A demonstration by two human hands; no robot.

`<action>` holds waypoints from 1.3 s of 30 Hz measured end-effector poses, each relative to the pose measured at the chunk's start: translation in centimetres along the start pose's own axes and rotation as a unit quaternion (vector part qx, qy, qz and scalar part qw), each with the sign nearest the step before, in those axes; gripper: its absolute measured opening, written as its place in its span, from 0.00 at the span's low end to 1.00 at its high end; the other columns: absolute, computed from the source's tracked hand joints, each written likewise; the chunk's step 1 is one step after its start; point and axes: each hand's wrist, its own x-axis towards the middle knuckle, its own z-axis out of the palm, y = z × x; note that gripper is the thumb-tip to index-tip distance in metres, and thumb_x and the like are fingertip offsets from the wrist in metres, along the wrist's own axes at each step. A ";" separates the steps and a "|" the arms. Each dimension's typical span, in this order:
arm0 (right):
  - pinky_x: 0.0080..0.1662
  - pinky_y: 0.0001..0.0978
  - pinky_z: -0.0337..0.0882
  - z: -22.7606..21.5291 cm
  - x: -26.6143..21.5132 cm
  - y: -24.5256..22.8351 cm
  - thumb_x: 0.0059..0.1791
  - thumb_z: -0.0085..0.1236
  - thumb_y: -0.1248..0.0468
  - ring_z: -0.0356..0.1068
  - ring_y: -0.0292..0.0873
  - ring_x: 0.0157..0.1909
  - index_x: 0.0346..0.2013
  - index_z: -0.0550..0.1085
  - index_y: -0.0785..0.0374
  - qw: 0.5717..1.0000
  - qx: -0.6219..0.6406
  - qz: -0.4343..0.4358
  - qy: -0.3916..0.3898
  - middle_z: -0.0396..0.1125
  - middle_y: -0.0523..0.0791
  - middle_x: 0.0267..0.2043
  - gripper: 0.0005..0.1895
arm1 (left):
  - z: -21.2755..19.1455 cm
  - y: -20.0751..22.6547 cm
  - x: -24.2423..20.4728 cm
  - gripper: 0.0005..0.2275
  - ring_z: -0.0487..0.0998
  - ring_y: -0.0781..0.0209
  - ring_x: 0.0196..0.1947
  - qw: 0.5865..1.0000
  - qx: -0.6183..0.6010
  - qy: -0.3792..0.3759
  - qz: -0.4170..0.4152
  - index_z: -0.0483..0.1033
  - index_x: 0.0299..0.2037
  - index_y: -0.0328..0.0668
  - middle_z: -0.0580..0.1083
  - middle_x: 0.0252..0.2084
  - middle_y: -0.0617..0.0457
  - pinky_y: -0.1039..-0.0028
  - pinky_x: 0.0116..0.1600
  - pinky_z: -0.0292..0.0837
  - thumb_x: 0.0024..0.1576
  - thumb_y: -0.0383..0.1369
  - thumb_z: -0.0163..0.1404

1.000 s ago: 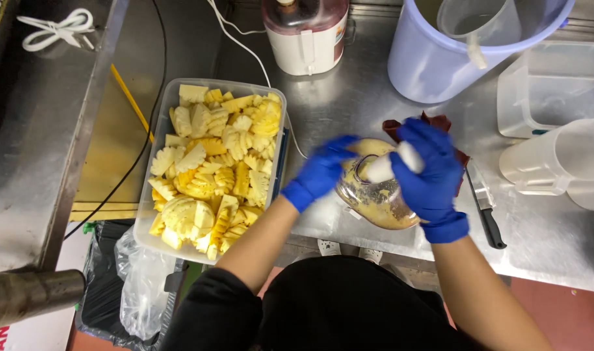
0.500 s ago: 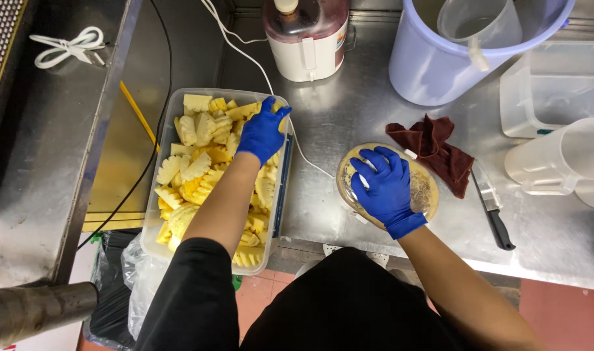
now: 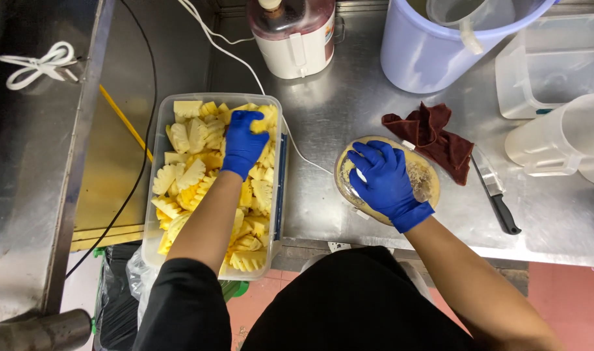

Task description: The person puts on gloves, feeds pineapple pieces into a juicer using a pusher, and trims a piece with a knife. The person then pours juice into a cup, wipes the counter with a cloth, and feeds additional pineapple into the juicer.

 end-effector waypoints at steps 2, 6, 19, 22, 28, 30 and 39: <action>0.60 0.49 0.61 -1.9 0.7 -0.3 0.47 0.62 0.59 0.63 0.52 0.63 0.53 0.78 0.59 0.999 0.036 -0.004 0.022 0.68 0.45 0.62 0.20 | -0.6 0.4 0.2 0.18 0.79 0.51 0.53 0.989 -0.135 0.047 -0.039 0.79 0.49 0.44 0.74 0.53 0.47 0.67 0.59 0.75 0.48 0.22 0.65; 0.62 0.44 0.65 -7.1 1.2 0.0 0.47 0.64 0.66 0.65 0.52 0.63 0.53 0.77 0.63 0.983 0.148 0.063 0.087 0.69 0.48 0.60 0.19 | -2.0 5.3 0.4 0.18 0.78 0.62 0.52 0.924 -0.363 -0.050 -0.113 0.78 0.50 0.42 0.76 0.53 0.51 0.73 0.57 0.78 0.50 0.18 0.62; 0.66 0.36 0.68 -11.7 -3.3 2.7 0.50 0.59 0.74 0.69 0.47 0.64 0.56 0.75 0.65 0.911 0.280 0.225 0.205 0.70 0.50 0.63 0.18 | 7.6 22.0 -3.8 0.16 0.79 0.50 0.46 0.944 -0.184 -0.242 0.132 0.81 0.46 0.50 0.73 0.49 0.49 0.67 0.51 0.77 0.46 0.29 0.64; 0.66 0.36 0.68 -11.8 -3.0 2.4 0.51 0.59 0.73 0.69 0.46 0.64 0.57 0.75 0.65 0.911 0.279 0.219 0.210 0.69 0.50 0.63 0.19 | 7.8 21.9 -3.5 0.17 0.80 0.50 0.45 0.937 -0.191 -0.268 0.121 0.81 0.47 0.52 0.73 0.48 0.50 0.66 0.51 0.78 0.46 0.31 0.64; 0.65 0.37 0.70 -11.2 -1.1 1.8 0.51 0.61 0.72 0.70 0.47 0.64 0.55 0.76 0.65 0.925 0.262 0.179 0.210 0.69 0.51 0.62 0.18 | 8.9 20.9 -4.9 0.19 0.81 0.49 0.42 0.936 0.031 -0.296 0.185 0.78 0.55 0.53 0.74 0.54 0.49 0.63 0.47 0.78 0.52 0.36 0.61; 0.66 0.38 0.69 -11.3 -0.6 1.6 0.50 0.62 0.72 0.69 0.48 0.64 0.55 0.76 0.66 0.927 0.259 0.169 0.212 0.69 0.51 0.62 0.18 | 10.3 20.6 -5.7 0.23 0.81 0.49 0.43 0.935 0.071 -0.303 0.171 0.75 0.63 0.51 0.76 0.52 0.50 0.62 0.50 0.78 0.56 0.38 0.60; 0.67 0.38 0.68 -9.0 -1.2 1.5 0.50 0.60 0.74 0.69 0.49 0.65 0.56 0.75 0.65 0.935 0.250 0.142 0.207 0.69 0.50 0.62 0.19 | 8.2 19.4 -5.5 0.21 0.78 0.52 0.48 0.934 0.011 -0.163 0.319 0.75 0.61 0.48 0.74 0.61 0.52 0.60 0.53 0.75 0.59 0.40 0.61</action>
